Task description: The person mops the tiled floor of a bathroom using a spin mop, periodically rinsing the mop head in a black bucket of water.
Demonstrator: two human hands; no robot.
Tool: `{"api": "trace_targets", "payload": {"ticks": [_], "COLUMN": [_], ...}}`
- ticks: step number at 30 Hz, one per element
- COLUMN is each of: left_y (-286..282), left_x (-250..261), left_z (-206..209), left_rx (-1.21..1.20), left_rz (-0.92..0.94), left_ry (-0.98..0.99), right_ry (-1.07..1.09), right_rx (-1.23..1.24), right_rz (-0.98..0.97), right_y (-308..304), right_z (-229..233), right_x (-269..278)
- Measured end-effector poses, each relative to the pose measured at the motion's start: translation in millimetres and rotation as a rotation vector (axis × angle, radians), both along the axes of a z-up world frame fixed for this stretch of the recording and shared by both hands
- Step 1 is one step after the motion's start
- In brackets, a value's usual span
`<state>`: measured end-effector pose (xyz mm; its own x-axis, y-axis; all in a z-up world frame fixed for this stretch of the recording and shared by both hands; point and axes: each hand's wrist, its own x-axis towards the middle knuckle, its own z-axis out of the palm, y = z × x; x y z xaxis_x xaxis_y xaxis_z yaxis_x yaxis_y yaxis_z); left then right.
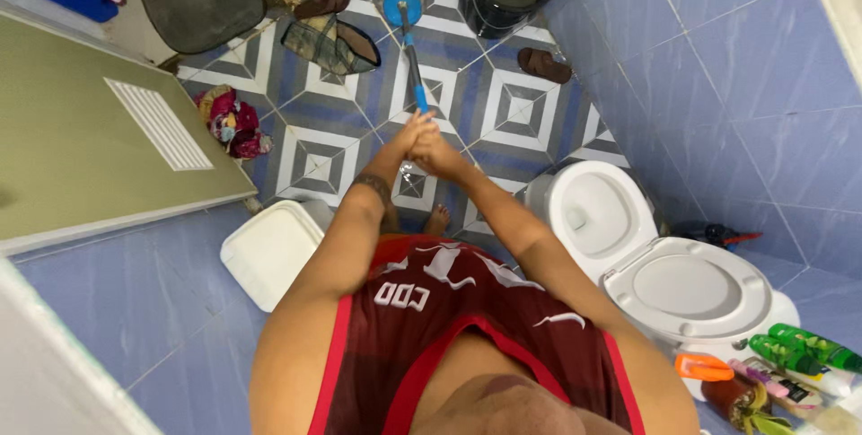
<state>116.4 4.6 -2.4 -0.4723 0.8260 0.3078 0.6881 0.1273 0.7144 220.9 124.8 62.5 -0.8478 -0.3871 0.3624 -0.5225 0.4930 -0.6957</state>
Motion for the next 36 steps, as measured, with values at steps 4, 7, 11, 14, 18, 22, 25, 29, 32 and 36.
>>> {"api": "trace_targets", "payload": {"ticks": [4,7,11,14,18,22,25,29,32,36], "left_y": [5,11,-63,-97,-89,-62,-39,-2,28,63], "left_x": [-10,14,55,57,22,-22,-71,-142,-195,-249], "left_z": [3,7,23,38,33,20,13,8,6,-1], "left_rx": [-0.365,-0.795,-0.145,-0.218,-0.109,-0.12,-0.144,-0.111,-0.15,-0.201], "left_rz": [-0.167,-0.273,-0.187,-0.286,-0.256,-0.294,-0.28,-0.355,-0.357,-0.323], "left_ry": [-0.025,-0.052,-0.469,-0.329,-0.349,-0.3,-0.35,-0.257,-0.264,-0.32], "right_ry": [-0.054,0.029,0.072,0.063,0.03,0.065,0.1,0.036,0.038,-0.002], "right_rx": [0.051,0.076,-0.106,-0.096,-0.076,-0.089,-0.016,-0.031,-0.043,-0.036], "right_rz": [-0.07,-0.014,0.13,0.103,0.058,-0.102,-0.159,-0.141,-0.159,-0.167], "right_y": [-3,-27,-46,-58,-62,-55,-34,-4,24,57], "right_z": [37,59,87,114,117,95,79,59,43,14], "right_x": [-13,6,36,42,17,-19,-59,-128,-175,-235]}}
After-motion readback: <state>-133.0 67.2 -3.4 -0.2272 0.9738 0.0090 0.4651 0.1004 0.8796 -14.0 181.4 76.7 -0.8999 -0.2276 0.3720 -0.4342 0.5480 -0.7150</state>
